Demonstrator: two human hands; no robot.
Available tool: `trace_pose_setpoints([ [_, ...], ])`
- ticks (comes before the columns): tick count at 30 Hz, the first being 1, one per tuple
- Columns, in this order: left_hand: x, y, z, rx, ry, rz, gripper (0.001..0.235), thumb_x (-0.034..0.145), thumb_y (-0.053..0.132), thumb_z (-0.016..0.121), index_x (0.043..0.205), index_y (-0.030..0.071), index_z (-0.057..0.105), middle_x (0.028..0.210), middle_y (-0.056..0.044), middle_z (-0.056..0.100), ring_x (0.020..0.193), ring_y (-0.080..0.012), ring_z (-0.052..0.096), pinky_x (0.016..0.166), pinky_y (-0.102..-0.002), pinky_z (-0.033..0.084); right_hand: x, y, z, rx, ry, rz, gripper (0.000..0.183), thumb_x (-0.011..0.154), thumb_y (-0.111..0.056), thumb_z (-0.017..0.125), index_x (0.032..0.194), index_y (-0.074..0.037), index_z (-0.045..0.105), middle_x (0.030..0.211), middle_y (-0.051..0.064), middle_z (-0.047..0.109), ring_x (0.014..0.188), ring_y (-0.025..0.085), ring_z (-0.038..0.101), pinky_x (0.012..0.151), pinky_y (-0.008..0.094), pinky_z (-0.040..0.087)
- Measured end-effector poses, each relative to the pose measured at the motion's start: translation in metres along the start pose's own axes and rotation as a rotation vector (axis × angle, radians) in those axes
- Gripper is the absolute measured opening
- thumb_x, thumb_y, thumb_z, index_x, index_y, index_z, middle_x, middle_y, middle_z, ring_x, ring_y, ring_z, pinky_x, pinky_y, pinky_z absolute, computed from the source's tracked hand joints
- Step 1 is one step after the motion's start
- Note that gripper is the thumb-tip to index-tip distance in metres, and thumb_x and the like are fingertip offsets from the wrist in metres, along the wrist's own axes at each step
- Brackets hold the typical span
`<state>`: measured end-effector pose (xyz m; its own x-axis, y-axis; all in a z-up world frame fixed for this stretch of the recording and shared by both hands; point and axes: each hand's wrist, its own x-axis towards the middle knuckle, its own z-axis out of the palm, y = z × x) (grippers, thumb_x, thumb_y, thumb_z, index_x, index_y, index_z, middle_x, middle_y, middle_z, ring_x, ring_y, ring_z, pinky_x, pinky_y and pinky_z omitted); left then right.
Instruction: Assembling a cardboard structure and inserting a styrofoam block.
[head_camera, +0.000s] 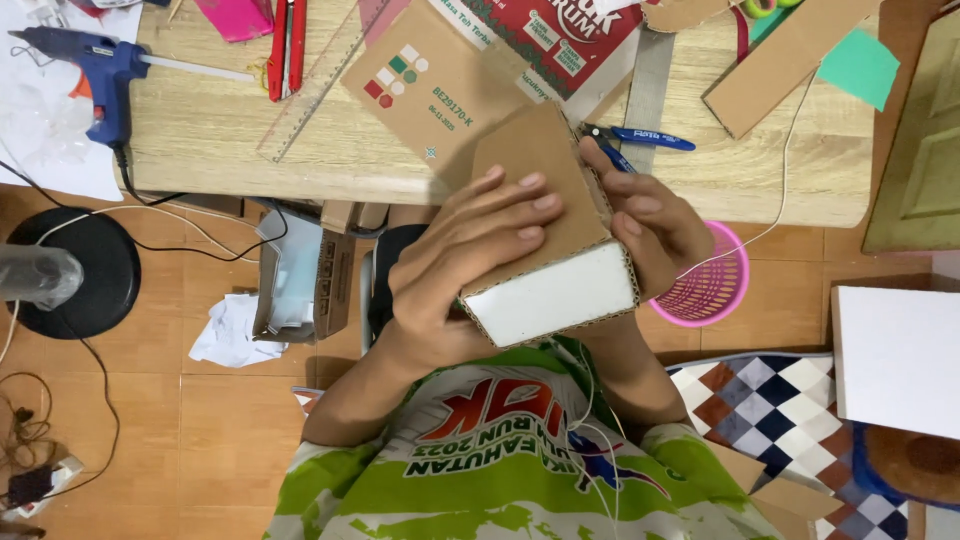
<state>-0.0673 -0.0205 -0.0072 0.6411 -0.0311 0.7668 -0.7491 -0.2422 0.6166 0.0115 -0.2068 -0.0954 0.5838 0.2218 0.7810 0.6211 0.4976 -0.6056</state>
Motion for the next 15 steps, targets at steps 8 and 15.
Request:
trace_pose_setpoints([
  [8, 0.005, 0.002, 0.002, -0.023, 0.004, 0.019, 0.034, 0.101, 0.019, 0.071, 0.122, -0.005, 0.061, 0.128, -0.024, 0.067, 0.127, -0.0405, 0.068, 0.116, -0.055, 0.058, -0.071, 0.047, -0.039, -0.25, 0.184, -0.09, 0.021, 0.105, 0.005, 0.044, 0.123, 0.0, 0.054, 0.13, 0.028, 0.057, 0.13, 0.053, 0.055, 0.115, 0.057, 0.05],
  [15, 0.004, 0.009, 0.0, -0.008, -0.175, -0.101, 0.063, 0.099, 0.026, 0.085, 0.141, 0.005, 0.043, 0.151, -0.018, 0.052, 0.148, -0.0396, 0.055, 0.132, -0.058, 0.05, 0.025, -0.011, 0.034, -0.622, 0.321, -0.321, 0.01, 0.106, -0.005, 0.049, 0.114, -0.005, 0.056, 0.107, 0.016, 0.054, 0.093, 0.035, 0.065, 0.086, 0.052, 0.064],
])
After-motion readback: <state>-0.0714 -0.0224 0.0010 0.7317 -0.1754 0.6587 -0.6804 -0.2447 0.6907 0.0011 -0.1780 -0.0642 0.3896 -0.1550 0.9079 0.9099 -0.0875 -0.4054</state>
